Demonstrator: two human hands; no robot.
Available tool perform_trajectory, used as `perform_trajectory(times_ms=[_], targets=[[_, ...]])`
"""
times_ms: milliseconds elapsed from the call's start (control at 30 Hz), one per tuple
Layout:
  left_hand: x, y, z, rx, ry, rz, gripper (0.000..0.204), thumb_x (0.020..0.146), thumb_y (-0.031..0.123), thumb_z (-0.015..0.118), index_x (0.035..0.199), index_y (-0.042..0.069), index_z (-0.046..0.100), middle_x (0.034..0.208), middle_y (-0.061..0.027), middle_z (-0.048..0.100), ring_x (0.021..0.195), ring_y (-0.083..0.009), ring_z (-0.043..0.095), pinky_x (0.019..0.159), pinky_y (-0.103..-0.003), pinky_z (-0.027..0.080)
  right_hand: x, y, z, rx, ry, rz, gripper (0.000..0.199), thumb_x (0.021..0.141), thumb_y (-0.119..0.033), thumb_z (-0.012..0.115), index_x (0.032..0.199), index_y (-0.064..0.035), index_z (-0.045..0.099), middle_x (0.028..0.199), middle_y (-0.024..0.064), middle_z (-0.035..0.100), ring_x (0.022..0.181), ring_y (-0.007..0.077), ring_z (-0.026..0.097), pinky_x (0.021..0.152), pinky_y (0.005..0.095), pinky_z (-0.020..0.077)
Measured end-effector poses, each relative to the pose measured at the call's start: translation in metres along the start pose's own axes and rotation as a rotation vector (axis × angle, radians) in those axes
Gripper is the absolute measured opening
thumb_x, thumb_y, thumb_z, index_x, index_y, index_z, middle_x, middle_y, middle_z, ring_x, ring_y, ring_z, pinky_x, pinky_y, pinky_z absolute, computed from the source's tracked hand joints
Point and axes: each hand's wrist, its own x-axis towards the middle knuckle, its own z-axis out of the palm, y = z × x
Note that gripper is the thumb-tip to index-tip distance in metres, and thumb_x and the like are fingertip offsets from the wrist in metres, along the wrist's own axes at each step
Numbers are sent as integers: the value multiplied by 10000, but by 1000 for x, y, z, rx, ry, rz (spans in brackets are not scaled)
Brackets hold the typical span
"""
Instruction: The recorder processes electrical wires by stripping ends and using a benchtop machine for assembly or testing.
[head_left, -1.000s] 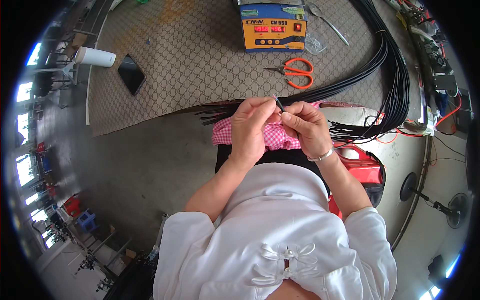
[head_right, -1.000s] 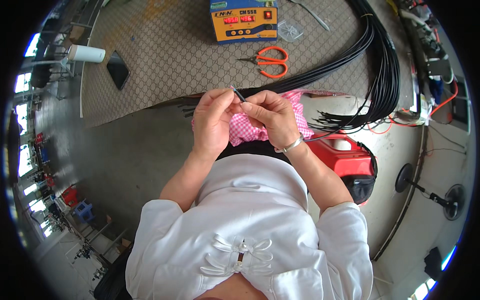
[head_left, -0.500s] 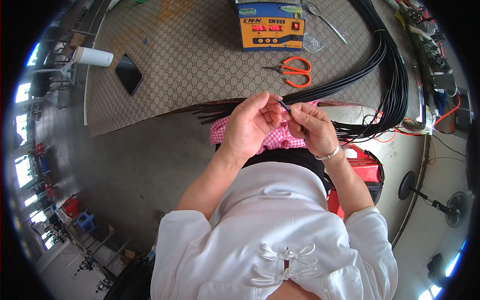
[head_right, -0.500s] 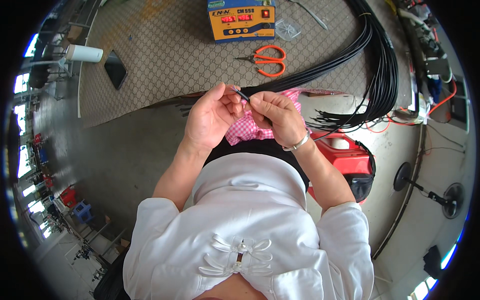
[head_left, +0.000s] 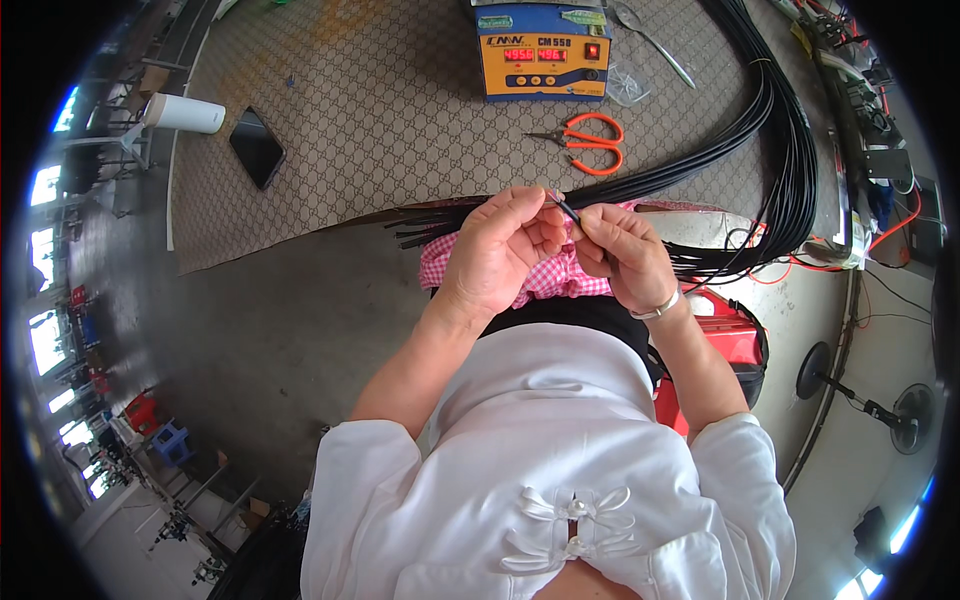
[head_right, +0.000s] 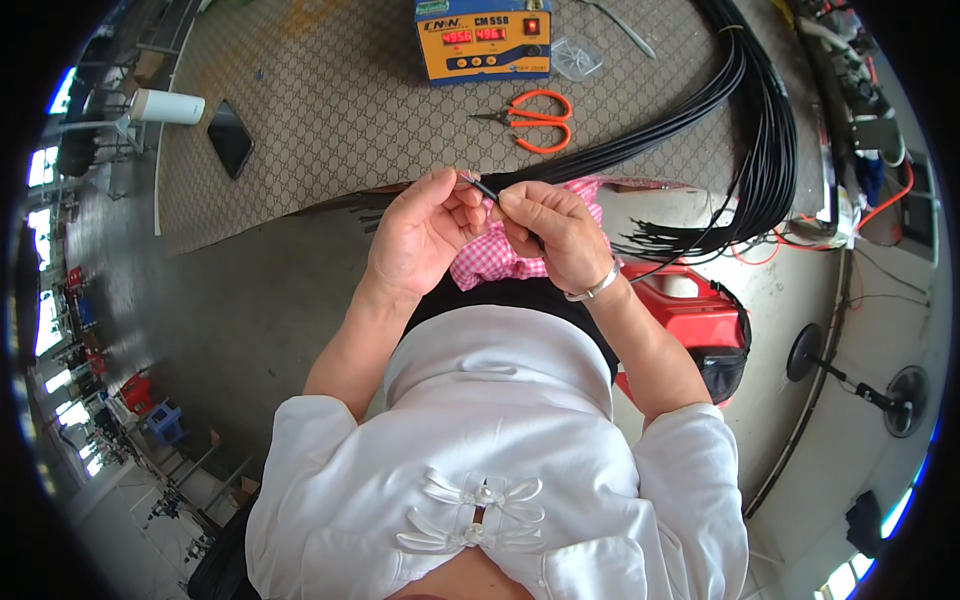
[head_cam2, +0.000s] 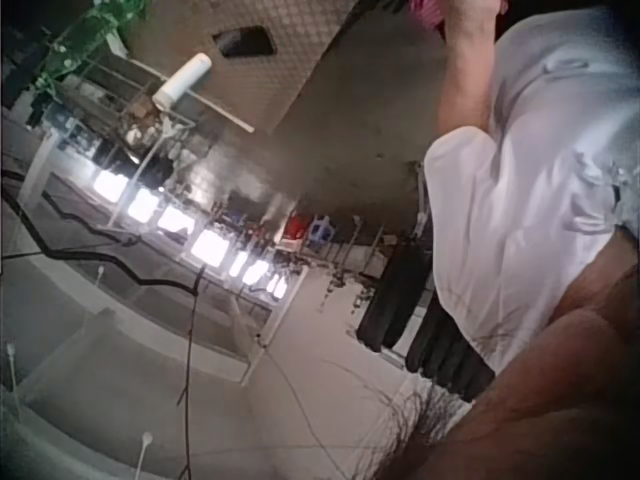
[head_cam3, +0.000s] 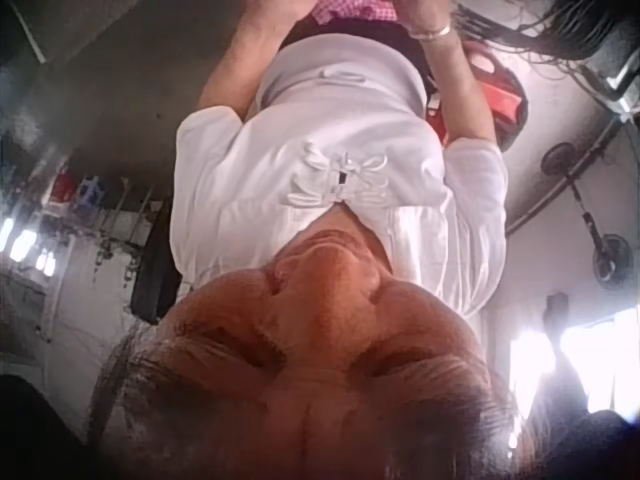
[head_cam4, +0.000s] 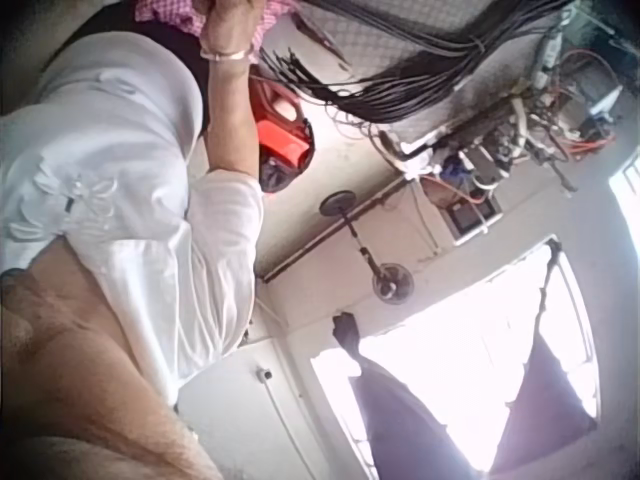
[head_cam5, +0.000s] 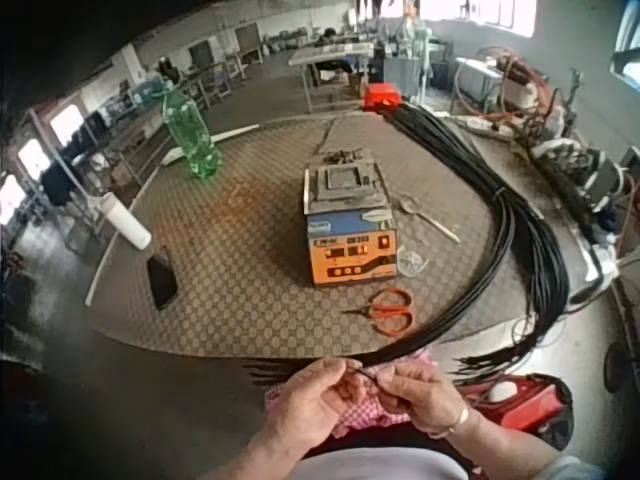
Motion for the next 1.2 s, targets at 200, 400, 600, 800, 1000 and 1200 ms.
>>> perform_trajectory(times_ms=[200,400,600,800,1000,1200], targets=[[1,0,-3,6,-23,0,190,880,195,480,848,33,575,731,-63,587,684,-154,548,669,-274,441,0,2,0,-11,4,-15,196,885,-193,485,823,-19,549,603,-21,414,485,53,305,437,195,232],[3,2,-8,-53,-39,-76,197,879,203,480,848,31,572,735,-63,593,677,-158,554,662,-279,444,0,6,-2,-40,26,-31,172,875,-182,516,826,-25,565,593,-35,435,497,36,336,433,184,242],[1,3,-2,-3,38,-25,167,868,169,487,853,26,571,731,-52,587,680,-149,553,661,-267,444,0,6,1,-111,79,-65,166,871,-175,530,830,-21,575,580,-49,428,488,30,334,430,182,240],[0,5,1,93,54,22,162,864,153,488,876,14,570,738,-54,582,687,-143,550,668,-256,446,-1,5,5,-146,110,-98,160,871,-164,527,825,-16,567,582,-43,435,479,30,325,427,179,235],[3,7,1,4,26,-24,201,875,194,487,887,12,570,757,-60,585,693,-146,553,672,-261,451,2,3,2,-111,116,-65,161,877,-164,514,826,-18,560,591,-20,454,475,40,320,427,184,233],[11,7,-2,-89,-16,-82,256,882,248,483,895,7,569,757,-70,585,696,-162,556,669,-276,452,6,-6,-5,-46,70,-36,140,864,-141,529,857,-8,573,623,-6,489,510,53,369,449,185,271]])
